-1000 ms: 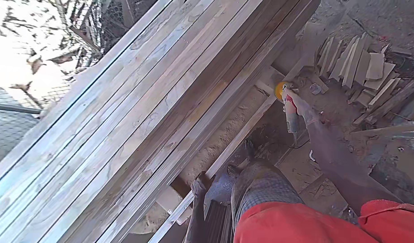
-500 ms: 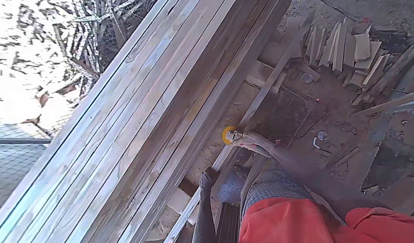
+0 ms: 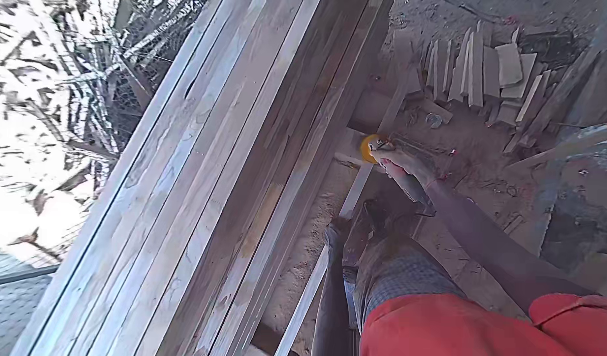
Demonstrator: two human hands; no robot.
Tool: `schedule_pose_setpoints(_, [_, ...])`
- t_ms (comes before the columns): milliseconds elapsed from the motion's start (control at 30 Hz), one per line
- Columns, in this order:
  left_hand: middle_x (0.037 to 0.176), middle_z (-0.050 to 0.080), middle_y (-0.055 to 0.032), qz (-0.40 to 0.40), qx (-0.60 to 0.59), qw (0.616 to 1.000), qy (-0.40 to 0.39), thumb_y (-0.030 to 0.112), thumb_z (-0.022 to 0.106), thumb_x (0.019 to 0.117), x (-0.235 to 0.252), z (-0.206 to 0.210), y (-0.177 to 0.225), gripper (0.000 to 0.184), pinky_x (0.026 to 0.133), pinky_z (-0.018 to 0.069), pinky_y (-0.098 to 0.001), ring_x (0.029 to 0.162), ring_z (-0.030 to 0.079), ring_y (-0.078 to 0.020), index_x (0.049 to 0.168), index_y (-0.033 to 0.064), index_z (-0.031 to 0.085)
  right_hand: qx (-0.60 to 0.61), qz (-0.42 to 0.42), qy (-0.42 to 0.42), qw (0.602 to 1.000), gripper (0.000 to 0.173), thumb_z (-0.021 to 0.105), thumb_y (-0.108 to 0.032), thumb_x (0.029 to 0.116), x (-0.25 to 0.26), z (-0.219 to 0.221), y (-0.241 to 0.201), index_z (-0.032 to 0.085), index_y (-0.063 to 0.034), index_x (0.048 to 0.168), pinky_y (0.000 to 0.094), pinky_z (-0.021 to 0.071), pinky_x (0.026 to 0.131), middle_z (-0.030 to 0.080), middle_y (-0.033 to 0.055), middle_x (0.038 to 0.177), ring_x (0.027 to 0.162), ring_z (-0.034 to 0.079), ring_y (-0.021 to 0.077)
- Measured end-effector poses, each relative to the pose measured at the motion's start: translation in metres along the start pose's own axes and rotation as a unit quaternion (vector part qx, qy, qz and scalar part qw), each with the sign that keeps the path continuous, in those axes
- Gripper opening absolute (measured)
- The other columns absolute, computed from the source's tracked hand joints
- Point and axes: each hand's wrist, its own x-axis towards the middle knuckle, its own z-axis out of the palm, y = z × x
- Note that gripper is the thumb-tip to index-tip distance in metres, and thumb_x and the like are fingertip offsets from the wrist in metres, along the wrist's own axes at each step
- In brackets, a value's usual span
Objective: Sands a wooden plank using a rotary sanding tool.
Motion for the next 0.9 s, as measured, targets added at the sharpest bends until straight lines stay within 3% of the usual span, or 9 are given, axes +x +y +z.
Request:
schedule_pose_setpoints(133, [0.109,0.076,-0.0138,-0.005,0.055,0.993,0.102,0.079,0.053,0.0856,0.035,0.02,0.031,0.077,0.09,0.0552,-0.0578,0.107,0.073,-0.0331,0.117,0.0117,0.073,0.01,0.011,0.01,1.0,0.064,0.066,-0.077,0.0809,0.044,-0.042,-0.013,0.071,-0.0184,0.105,0.0395,0.0587,0.061,0.068,0.004,0.084,0.068,0.067,0.0177])
schedule_pose_setpoints(200, [0.115,0.074,-0.0149,-0.006,0.048,0.997,0.066,0.078,0.054,0.0886,0.026,0.014,0.023,0.076,0.095,0.0536,-0.0587,0.113,0.071,-0.0341,0.121,0.011,0.071,0.024,0.038,0.031,0.998,0.068,0.066,-0.081,0.0773,0.062,-0.057,-0.017,0.072,-0.0172,0.102,0.0406,0.0599,0.064,0.07,0.0039,0.085,0.071,0.069,0.0182])
schedule_pose_setpoints(267, [0.084,0.076,-0.0138,0.047,0.036,0.963,0.264,0.082,0.058,0.0802,0.018,0.05,-0.015,0.075,0.074,0.0588,-0.0572,0.082,0.075,-0.0329,0.094,0.0102,0.077,0.044,0.045,0.047,0.997,0.071,0.065,-0.08,0.0783,0.068,-0.07,-0.017,0.071,-0.0157,0.106,0.0417,0.0607,0.066,0.071,0.0053,0.087,0.073,0.07,0.0192])
schedule_pose_setpoints(333, [0.11,0.075,-0.0176,-0.035,0.02,0.997,0.07,0.07,0.066,0.0866,-0.019,0.017,-0.028,0.07,0.095,0.0527,-0.0583,0.109,0.071,-0.0349,0.117,0.008,0.073,0.073,0.044,0.059,0.995,0.07,0.064,-0.079,0.0806,0.066,-0.082,-0.02,0.07,-0.0152,0.109,0.0418,0.0605,0.066,0.069,0.0059,0.088,0.072,0.069,0.0196])
schedule_pose_setpoints(433, [0.098,0.077,-0.0132,-0.061,0.067,0.992,0.088,0.08,0.066,0.0768,-0.03,0.051,-0.125,0.075,0.08,0.0594,-0.0582,0.093,0.076,-0.0319,0.11,0.0145,0.074,0.102,0.041,0.08,0.991,0.072,0.063,-0.081,0.0796,0.059,-0.09,-0.009,0.07,-0.0166,0.111,0.0428,0.0601,0.068,0.069,0.0057,0.09,0.075,0.069,0.02])
schedule_pose_setpoints(500, [0.097,0.077,-0.0126,-0.069,0.084,0.99,0.095,0.082,0.066,0.0751,-0.04,0.066,-0.178,0.077,0.08,0.0594,-0.0587,0.092,0.076,-0.0319,0.112,0.0148,0.074,0.1,0.039,0.088,0.99,0.075,0.063,-0.084,0.0772,0.053,-0.083,0.002,0.07,-0.0167,0.11,0.0434,0.0605,0.067,0.07,0.0059,0.09,0.075,0.07,0.0204])
schedule_pose_setpoints(600, [0.099,0.077,-0.013,-0.08,0.093,0.987,0.099,0.082,0.066,0.0755,-0.06,0.073,-0.218,0.077,0.079,0.0591,-0.0586,0.093,0.075,-0.0325,0.113,0.0147,0.074,0.051,0.034,0.045,0.997,0.068,0.063,-0.08,0.08,0.017,-0.045,0.013,0.07,-0.017,0.105,0.0401,0.059,0.063,0.068,0.0051,0.084,0.069,0.067,0.0185])
schedule_pose_setpoints(767, [0.097,0.077,-0.0124,-0.084,0.095,0.987,0.102,0.08,0.067,0.0756,-0.065,0.074,-0.224,0.074,0.078,0.0589,-0.0584,0.092,0.075,-0.0321,0.111,0.016,0.074,-0.158,-0.024,-0.133,0.978,0.057,0.068,-0.073,0.0822,-0.045,0.072,0.044,0.071,-0.0195,0.1,0.0334,0.0531,0.062,0.065,-0.0011,0.078,0.064,0.06,0.0098])
schedule_pose_setpoints(900, [0.109,0.076,-0.0123,-0.085,0.069,0.99,0.088,0.078,0.064,0.0774,-0.067,0.072,-0.222,0.078,0.091,0.0545,-0.0614,0.107,0.072,-0.0334,0.121,0.0139,0.072,-0.374,-0.093,-0.224,0.895,0.074,0.067,-0.079,0.0769,-0.072,0.143,0.054,0.07,-0.0079,0.099,0.0567,0.0505,0.079,0.069,0.0111,0.093,0.087,0.066,0.0268])
